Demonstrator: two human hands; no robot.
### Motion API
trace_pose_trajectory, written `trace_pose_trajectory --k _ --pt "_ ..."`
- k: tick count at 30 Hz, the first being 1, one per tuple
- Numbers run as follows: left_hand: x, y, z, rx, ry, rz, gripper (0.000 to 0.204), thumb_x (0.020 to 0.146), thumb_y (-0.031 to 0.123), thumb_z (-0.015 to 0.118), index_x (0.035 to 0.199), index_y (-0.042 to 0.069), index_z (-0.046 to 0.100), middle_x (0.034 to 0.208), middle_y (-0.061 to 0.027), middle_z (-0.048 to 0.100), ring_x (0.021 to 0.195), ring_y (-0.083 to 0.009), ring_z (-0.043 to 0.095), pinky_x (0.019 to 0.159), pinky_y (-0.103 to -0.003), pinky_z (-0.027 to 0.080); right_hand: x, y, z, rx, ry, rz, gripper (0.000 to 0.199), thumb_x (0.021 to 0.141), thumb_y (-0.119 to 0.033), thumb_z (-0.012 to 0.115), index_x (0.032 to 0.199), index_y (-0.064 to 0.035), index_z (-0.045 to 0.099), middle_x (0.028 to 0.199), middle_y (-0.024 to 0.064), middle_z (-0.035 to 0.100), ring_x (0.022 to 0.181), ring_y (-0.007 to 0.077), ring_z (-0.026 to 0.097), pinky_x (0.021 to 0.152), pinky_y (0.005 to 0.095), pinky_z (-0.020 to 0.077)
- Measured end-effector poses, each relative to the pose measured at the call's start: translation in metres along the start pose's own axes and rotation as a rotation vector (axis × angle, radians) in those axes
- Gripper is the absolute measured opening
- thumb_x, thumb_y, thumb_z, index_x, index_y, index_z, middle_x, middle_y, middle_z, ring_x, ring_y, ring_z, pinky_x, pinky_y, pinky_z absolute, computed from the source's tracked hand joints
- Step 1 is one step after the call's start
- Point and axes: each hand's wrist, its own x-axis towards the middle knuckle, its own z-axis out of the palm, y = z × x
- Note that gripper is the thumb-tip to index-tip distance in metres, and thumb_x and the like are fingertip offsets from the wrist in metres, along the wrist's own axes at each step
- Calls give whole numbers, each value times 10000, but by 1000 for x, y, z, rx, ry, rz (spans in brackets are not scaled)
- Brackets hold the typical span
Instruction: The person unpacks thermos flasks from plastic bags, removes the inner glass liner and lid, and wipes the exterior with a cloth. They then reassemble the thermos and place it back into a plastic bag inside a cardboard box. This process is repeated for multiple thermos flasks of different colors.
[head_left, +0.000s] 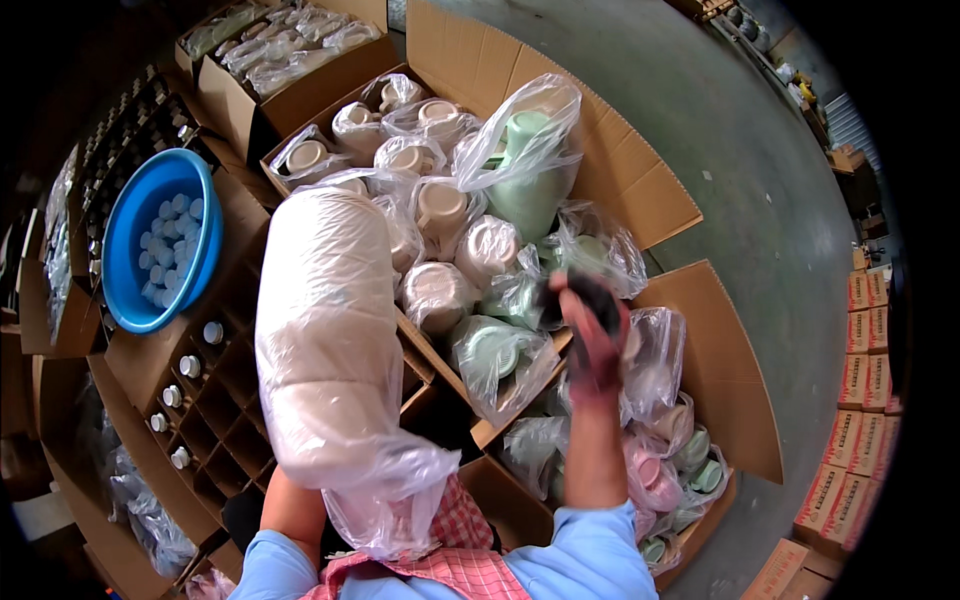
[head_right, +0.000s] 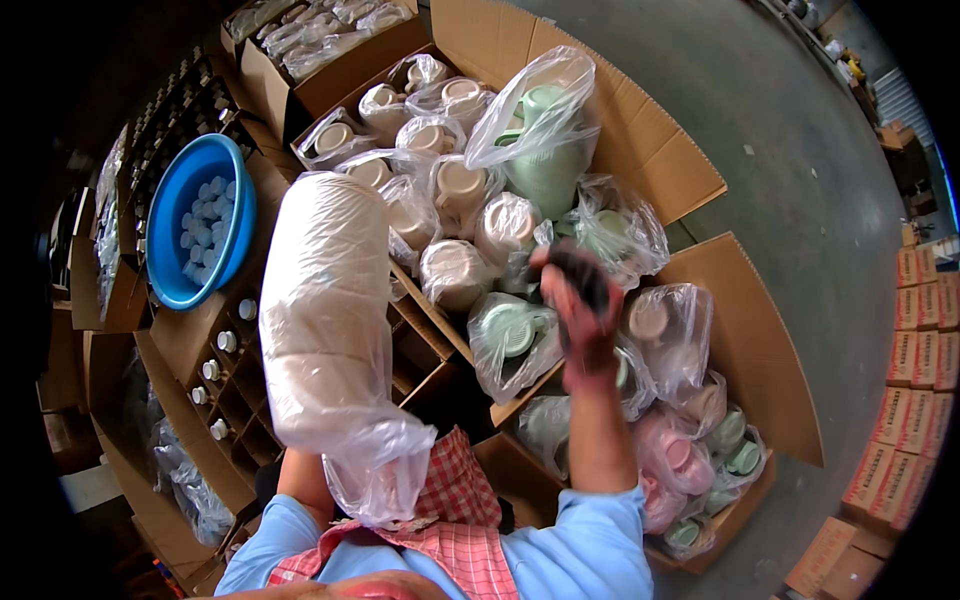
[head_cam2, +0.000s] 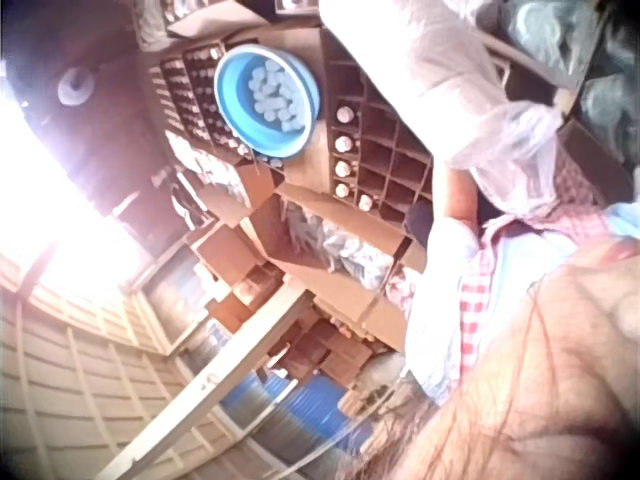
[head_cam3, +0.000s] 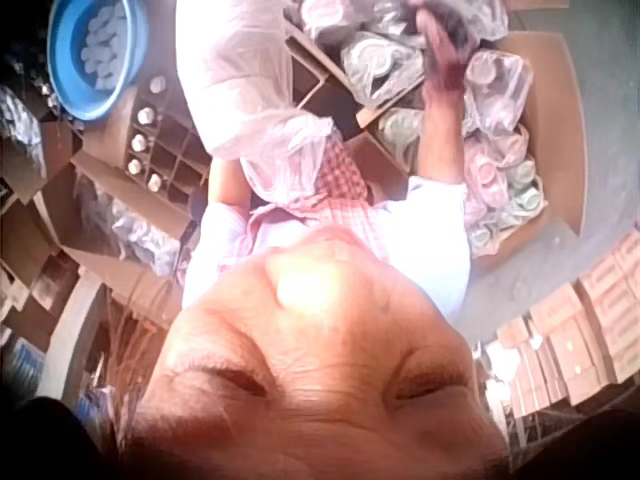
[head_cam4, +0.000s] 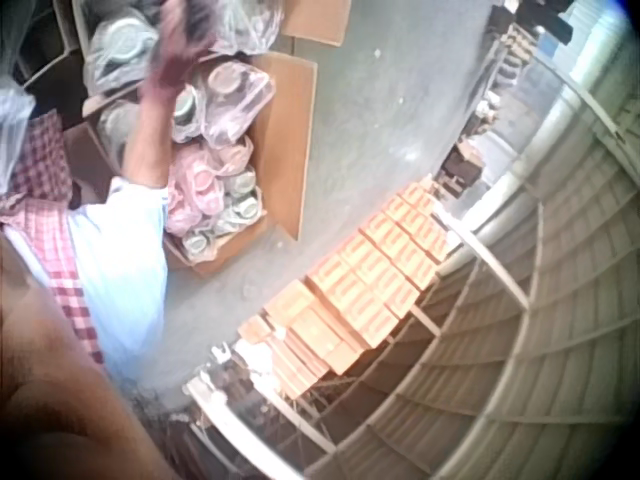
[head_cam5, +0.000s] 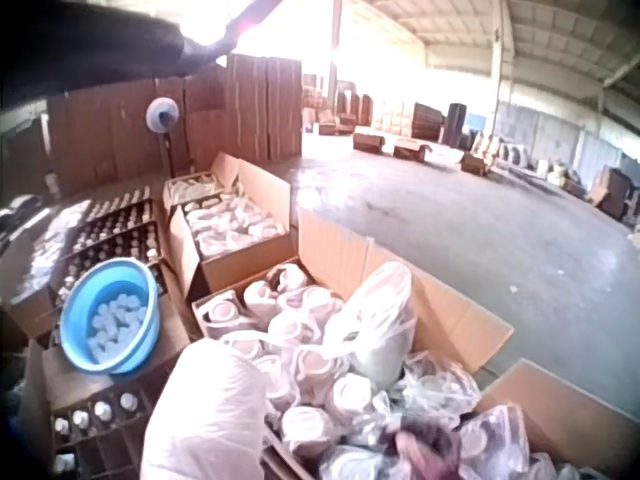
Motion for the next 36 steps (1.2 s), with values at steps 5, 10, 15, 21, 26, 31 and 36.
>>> trace_pose_trajectory --k 5,10,15,21,26,31,36 --pt "3 1 -32 51 88 -27 468 936 362 412 1244 18 490 1202 -124 554 1094 -256 529 973 -353 385 136 152 -50 -1422 -119 246 260 745 -270 632 963 -130 655 980 131 644 969 297 591 816 408 472" --pt "-26 4 -71 50 231 -4 456 935 348 415 1242 19 490 1197 -120 556 1091 -249 529 969 -350 388 194 216 -44 -1741 -204 499 382 837 -366 501 1097 -119 631 1113 178 604 1033 342 581 872 422 465" --pt "-40 9 -84 71 276 -17 444 935 333 418 1241 20 489 1192 -117 557 1088 -241 529 965 -346 391 171 237 -83 -1800 -339 302 397 844 -387 440 1048 -124 657 1126 150 605 1027 322 593 841 414 481" --pt "-51 8 -89 76 266 12 429 934 316 421 1239 21 489 1186 -113 558 1084 -232 530 960 -342 395 108 142 -56 -1265 63 255 237 762 -277 609 908 -99 665 901 155 653 894 329 619 772 399 485" --pt "-60 12 -78 85 210 66 418 933 302 423 1237 22 489 1181 -110 559 1081 -225 530 955 -339 398 93 110 -44 -1291 97 -232 274 731 -263 625 961 -114 626 1002 133 632 980 315 583 853 411 445" --pt "-83 14 -75 109 209 99 406 933 287 426 1236 23 488 1176 -106 560 1078 -217 530 951 -335 401 130 104 27 -1539 -249 -704 458 729 -294 628 1137 -98 558 1194 181 549 1181 330 458 1026 443 296" --pt "-110 13 -88 122 283 97 395 932 273 428 1234 24 488 1171 -103 561 1074 -210 530 947 -332 404 159 161 5 -1886 -249 -139 720 800 -519 538 1366 -106 370 1387 172 385 1293 303 349 1088 438 200"
